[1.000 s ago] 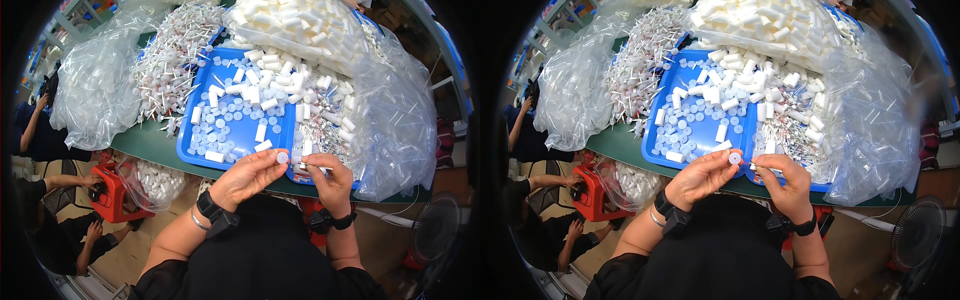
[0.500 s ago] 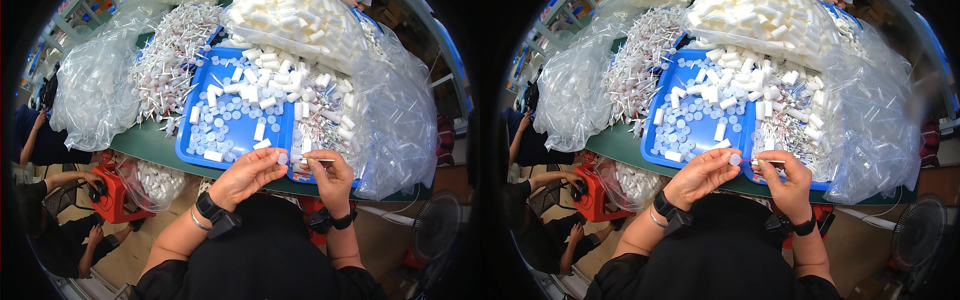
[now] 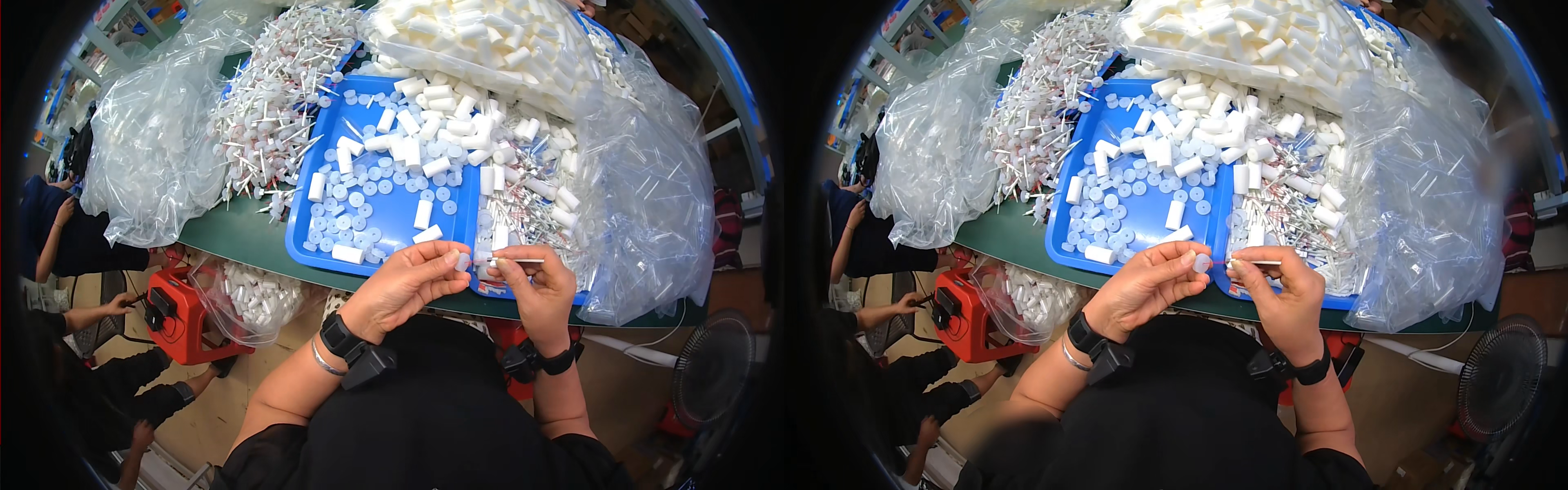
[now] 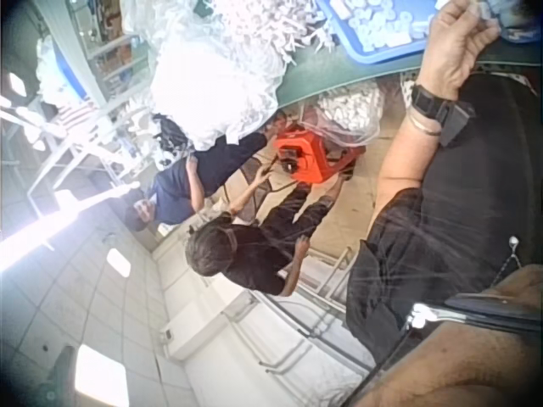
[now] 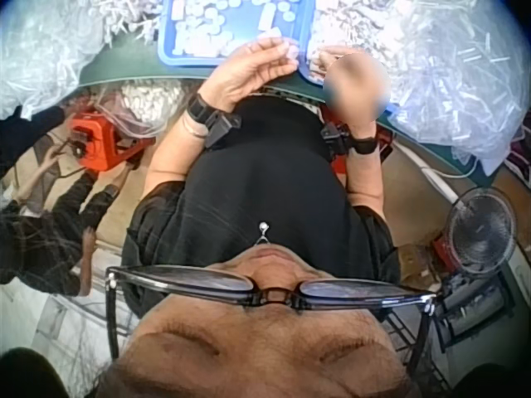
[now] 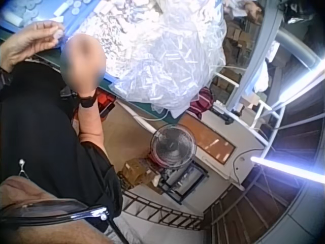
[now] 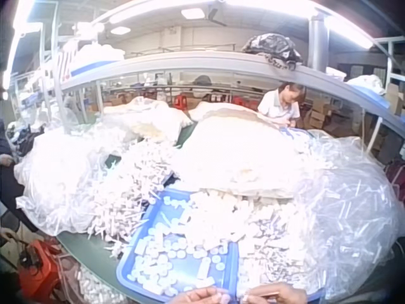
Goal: The person repeatedly picks small white cylindrical and disc-shaped plastic parts from a blue tray and assembles them by hand. They insert a thin metal pin into the cylindrical part and then attach the disc-shaped part, placing the completed assembly into a pile on the tray. The process is repeated continuously throughout the clip.
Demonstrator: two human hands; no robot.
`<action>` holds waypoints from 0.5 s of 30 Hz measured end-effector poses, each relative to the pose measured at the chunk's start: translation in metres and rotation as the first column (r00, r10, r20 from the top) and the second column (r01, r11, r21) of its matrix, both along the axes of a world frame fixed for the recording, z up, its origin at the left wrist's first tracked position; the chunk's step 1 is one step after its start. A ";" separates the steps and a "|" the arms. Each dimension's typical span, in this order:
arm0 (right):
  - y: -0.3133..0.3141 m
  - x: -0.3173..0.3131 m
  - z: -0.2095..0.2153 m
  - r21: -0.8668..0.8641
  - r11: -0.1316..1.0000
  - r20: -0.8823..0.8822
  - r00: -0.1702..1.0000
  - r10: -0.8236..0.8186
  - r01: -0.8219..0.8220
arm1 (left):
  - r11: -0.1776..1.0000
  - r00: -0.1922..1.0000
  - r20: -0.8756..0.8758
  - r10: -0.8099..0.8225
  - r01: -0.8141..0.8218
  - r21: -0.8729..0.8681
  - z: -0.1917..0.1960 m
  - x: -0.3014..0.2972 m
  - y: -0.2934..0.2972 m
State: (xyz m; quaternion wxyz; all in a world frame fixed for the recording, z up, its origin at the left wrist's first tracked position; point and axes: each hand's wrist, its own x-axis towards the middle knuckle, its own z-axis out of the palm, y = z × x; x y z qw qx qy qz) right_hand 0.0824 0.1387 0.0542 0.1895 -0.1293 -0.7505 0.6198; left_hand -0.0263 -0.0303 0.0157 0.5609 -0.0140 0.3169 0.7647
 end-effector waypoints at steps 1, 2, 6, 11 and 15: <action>-0.001 0.001 0.001 0.012 1.000 0.009 1.000 0.006 -0.006 | 1.000 1.000 -0.003 -0.001 0.001 -0.001 0.000 0.000 0.000; -0.001 0.001 0.000 0.071 0.997 0.003 1.000 0.029 -0.029 | 1.000 1.000 -0.006 -0.001 0.001 -0.001 0.000 0.000 0.000; 0.000 0.000 0.001 0.208 0.972 0.048 0.994 0.103 -0.111 | 1.000 1.000 -0.006 -0.001 0.001 0.003 -0.001 0.001 0.002; 0.004 -0.001 0.000 0.383 0.909 0.133 0.984 0.122 -0.165 | 0.999 0.999 -0.007 0.044 -0.044 -0.016 0.003 0.002 0.001; 0.001 -0.003 0.000 0.558 0.816 0.098 0.988 0.117 -0.152 | 0.998 0.998 0.025 0.057 -0.057 -0.022 -0.003 0.008 0.002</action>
